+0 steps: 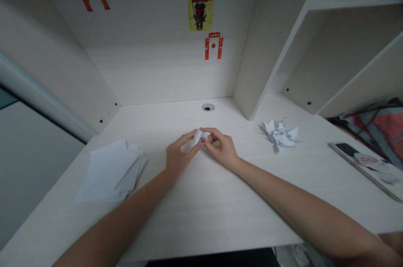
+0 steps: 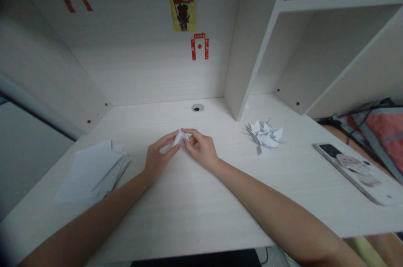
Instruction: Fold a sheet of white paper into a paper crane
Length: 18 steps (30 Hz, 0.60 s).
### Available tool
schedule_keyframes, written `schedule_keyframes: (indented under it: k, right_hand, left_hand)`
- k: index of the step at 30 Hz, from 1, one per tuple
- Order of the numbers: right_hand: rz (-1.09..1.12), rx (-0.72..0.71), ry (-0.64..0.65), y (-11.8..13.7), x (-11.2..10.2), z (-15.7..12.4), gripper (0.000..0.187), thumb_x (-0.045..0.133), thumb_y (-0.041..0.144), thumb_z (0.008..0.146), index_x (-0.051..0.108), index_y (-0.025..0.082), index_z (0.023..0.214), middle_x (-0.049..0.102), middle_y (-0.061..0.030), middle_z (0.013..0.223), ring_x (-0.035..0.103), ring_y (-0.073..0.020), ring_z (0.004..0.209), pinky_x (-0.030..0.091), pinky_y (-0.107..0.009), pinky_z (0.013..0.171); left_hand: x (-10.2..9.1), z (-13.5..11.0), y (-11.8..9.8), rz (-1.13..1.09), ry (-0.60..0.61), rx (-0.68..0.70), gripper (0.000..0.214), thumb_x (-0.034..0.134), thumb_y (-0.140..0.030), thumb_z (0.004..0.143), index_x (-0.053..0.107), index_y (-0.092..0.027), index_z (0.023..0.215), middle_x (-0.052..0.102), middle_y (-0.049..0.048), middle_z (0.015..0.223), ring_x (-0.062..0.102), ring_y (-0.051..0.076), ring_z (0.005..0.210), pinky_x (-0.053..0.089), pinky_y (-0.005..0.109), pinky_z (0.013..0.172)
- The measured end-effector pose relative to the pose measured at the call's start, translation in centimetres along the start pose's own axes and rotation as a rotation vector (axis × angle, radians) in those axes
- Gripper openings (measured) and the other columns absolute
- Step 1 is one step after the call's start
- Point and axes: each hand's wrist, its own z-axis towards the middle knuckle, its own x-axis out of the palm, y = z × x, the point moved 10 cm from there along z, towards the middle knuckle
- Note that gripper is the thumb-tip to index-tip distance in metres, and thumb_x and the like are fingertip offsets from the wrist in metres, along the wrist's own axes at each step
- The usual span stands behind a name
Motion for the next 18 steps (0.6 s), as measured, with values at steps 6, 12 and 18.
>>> schedule_keyframes:
  k: [6,12,18]
  right_hand:
    - [-0.138,-0.064,0.004,0.9,-0.2,-0.1,0.032,0.052,0.027,0.084,0.057,0.023,0.115,0.060,0.0018,0.067,0.057,-0.0096,0.058,0.046,-0.019,0.058]
    - [-0.129,-0.041,0.044,0.7,0.1,0.0,0.028,0.052,0.033,0.086,0.057,0.023,0.111,0.065,-0.0001,0.073,0.062,-0.0118,0.065,0.047,-0.021,0.061]
    - [-0.158,-0.022,0.024,0.3,-0.1,0.2,0.024,0.055,0.036,0.085,0.061,0.023,0.105,0.067,-0.0007,0.075,0.062,-0.0131,0.066,0.047,-0.023,0.063]
  left_hand:
    - [0.0,-0.1,0.4,0.024,0.002,-0.025,0.038,0.057,-0.032,0.082,0.057,-0.028,0.120,0.063,-0.0005,0.119,0.062,0.017,0.104,0.049,0.030,0.093]
    - [0.2,0.0,1.5,0.047,0.025,-0.081,0.037,0.052,-0.033,0.085,0.055,-0.031,0.122,0.061,-0.0016,0.121,0.065,0.017,0.098,0.052,0.029,0.087]
    - [0.2,0.1,0.8,0.073,0.030,-0.039,0.031,0.051,-0.032,0.086,0.060,-0.030,0.116,0.065,-0.0026,0.116,0.062,0.016,0.103,0.049,0.029,0.091]
